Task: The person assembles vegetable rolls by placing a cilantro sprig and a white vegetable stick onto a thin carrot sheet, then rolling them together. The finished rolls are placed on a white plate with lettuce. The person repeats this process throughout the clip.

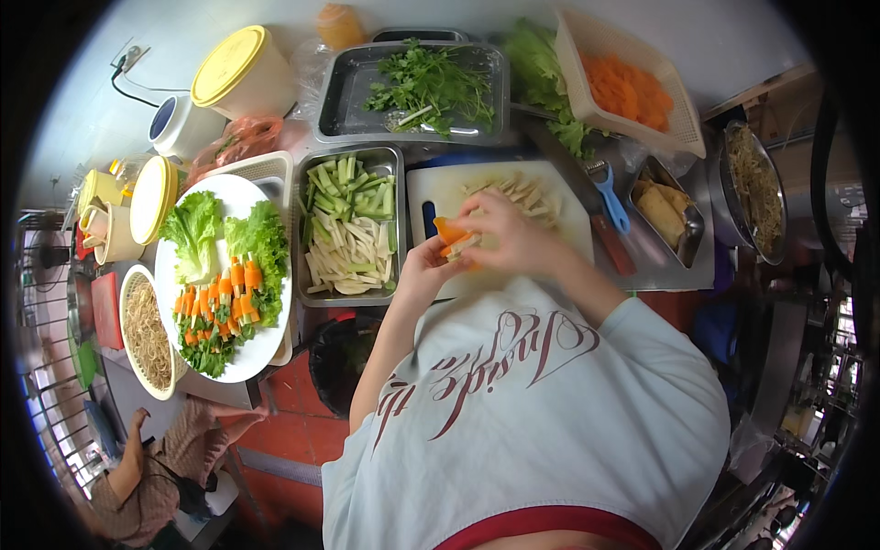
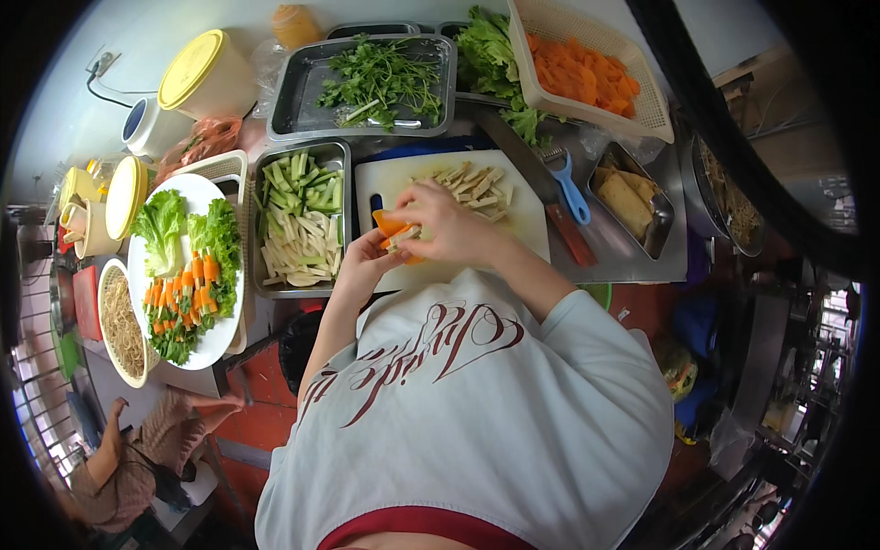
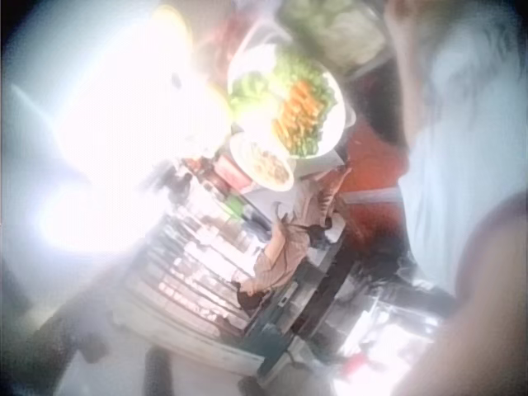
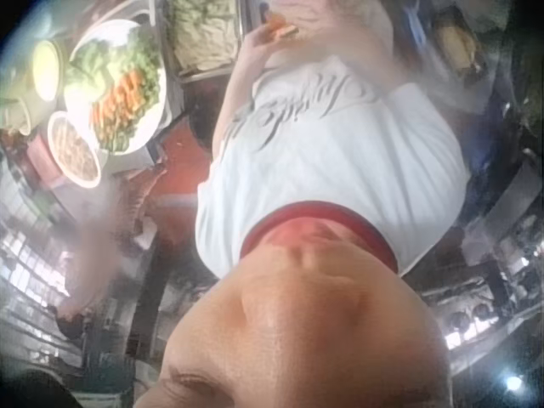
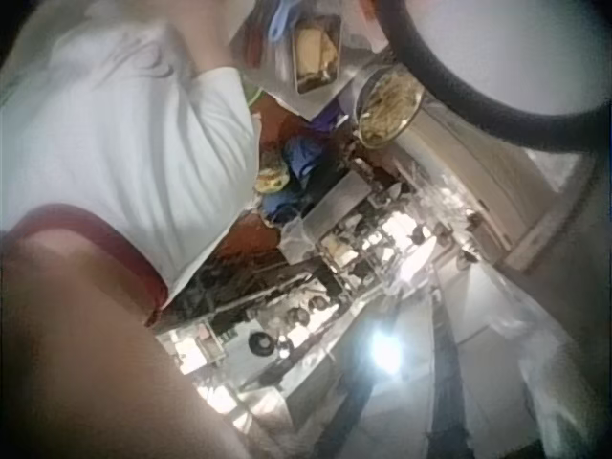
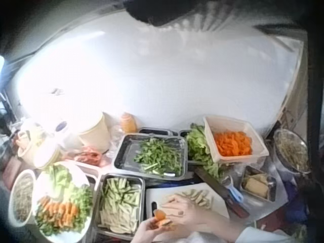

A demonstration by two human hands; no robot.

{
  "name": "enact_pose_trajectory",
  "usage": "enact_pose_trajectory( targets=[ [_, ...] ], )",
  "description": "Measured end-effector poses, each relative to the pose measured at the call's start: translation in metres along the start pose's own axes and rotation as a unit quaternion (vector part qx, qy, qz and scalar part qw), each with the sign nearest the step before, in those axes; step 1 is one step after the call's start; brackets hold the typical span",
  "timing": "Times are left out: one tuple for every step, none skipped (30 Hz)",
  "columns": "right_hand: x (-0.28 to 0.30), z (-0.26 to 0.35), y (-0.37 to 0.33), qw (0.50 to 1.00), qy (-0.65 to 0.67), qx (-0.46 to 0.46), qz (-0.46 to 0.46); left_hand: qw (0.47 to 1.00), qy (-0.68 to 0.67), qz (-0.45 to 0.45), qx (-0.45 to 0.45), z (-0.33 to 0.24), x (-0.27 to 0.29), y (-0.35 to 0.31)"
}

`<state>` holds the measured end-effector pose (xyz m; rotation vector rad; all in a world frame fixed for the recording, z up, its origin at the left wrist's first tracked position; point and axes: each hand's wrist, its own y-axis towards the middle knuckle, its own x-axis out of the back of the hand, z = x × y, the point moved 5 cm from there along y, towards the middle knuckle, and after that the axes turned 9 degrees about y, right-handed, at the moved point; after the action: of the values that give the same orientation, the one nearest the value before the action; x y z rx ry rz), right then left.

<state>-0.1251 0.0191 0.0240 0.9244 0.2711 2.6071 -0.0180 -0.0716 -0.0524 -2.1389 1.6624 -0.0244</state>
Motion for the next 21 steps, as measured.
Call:
enact_pose_trajectory(
  targets=[
    [0.010,-0.005,0.011,0.999,0.008,-0.001,-0.031,1.000,-0.002,-0.013,-0.002,0.000,0.003,-0.003],
    [0.022,-0.013,0.020,0.998,0.017,-0.006,-0.063,1.000,-0.004,-0.026,-0.002,-0.001,0.004,-0.007],
    [0.037,-0.030,0.033,0.993,0.051,-0.032,-0.098,0.999,-0.010,-0.033,0.013,-0.001,0.005,-0.011],
    [0.055,-0.048,0.047,0.986,0.081,-0.060,-0.136,0.999,-0.012,-0.027,0.015,-0.001,0.006,-0.014],
    [0.067,-0.063,0.063,0.988,0.022,-0.060,-0.139,0.999,-0.014,-0.028,0.017,0.002,0.008,-0.016],
    [0.078,-0.078,0.081,0.987,-0.039,-0.059,-0.144,0.999,-0.016,-0.026,0.017,0.004,0.009,-0.016],
    [0.083,-0.086,0.097,0.988,-0.060,-0.039,-0.137,0.999,-0.026,-0.025,0.016,0.002,0.008,-0.017],
    [0.086,-0.094,0.113,0.988,-0.081,-0.019,-0.130,0.999,-0.036,-0.028,0.017,0.001,0.007,-0.019],
    [0.089,-0.103,0.131,0.987,-0.103,0.002,-0.123,0.998,-0.045,-0.031,0.017,0.000,0.006,-0.020],
    [0.095,-0.117,0.158,0.981,-0.159,0.033,-0.109,0.998,-0.052,-0.031,0.016,-0.005,0.005,-0.019],
    [0.093,-0.124,0.175,0.977,-0.186,0.033,-0.096,0.998,-0.044,-0.036,0.016,-0.005,0.010,-0.017],
    [0.092,-0.130,0.188,0.973,-0.213,0.033,-0.085,0.998,-0.045,-0.042,0.015,-0.006,0.014,-0.015],
    [0.086,-0.133,0.198,0.968,-0.242,0.038,-0.052,0.997,-0.049,-0.051,0.016,-0.005,0.016,-0.017],
    [0.082,-0.136,0.206,0.962,-0.271,0.042,-0.020,0.997,-0.052,-0.060,0.018,-0.005,0.018,-0.018],
    [0.079,-0.140,0.211,0.953,-0.300,0.045,0.011,0.996,-0.061,-0.064,0.015,-0.003,0.020,-0.019],
    [0.077,-0.140,0.215,0.955,-0.294,0.044,0.024,0.995,-0.068,-0.068,0.014,-0.001,0.022,-0.021],
    [0.076,-0.141,0.218,0.956,-0.288,0.043,0.037,0.994,-0.075,-0.072,0.013,0.000,0.024,-0.023],
    [0.076,-0.141,0.220,0.957,-0.282,0.041,0.049,0.994,-0.082,-0.074,0.013,0.002,0.025,-0.024],
    [0.080,-0.133,0.218,0.971,-0.233,0.050,0.018,0.992,-0.091,-0.083,0.008,0.004,0.025,-0.027],
    [0.084,-0.127,0.218,0.976,-0.213,0.052,0.007,0.991,-0.097,-0.088,0.011,0.005,0.026,-0.028],
    [0.088,-0.121,0.219,0.980,-0.194,0.054,-0.003,0.990,-0.104,-0.093,0.014,0.005,0.027,-0.029]
  ],
)
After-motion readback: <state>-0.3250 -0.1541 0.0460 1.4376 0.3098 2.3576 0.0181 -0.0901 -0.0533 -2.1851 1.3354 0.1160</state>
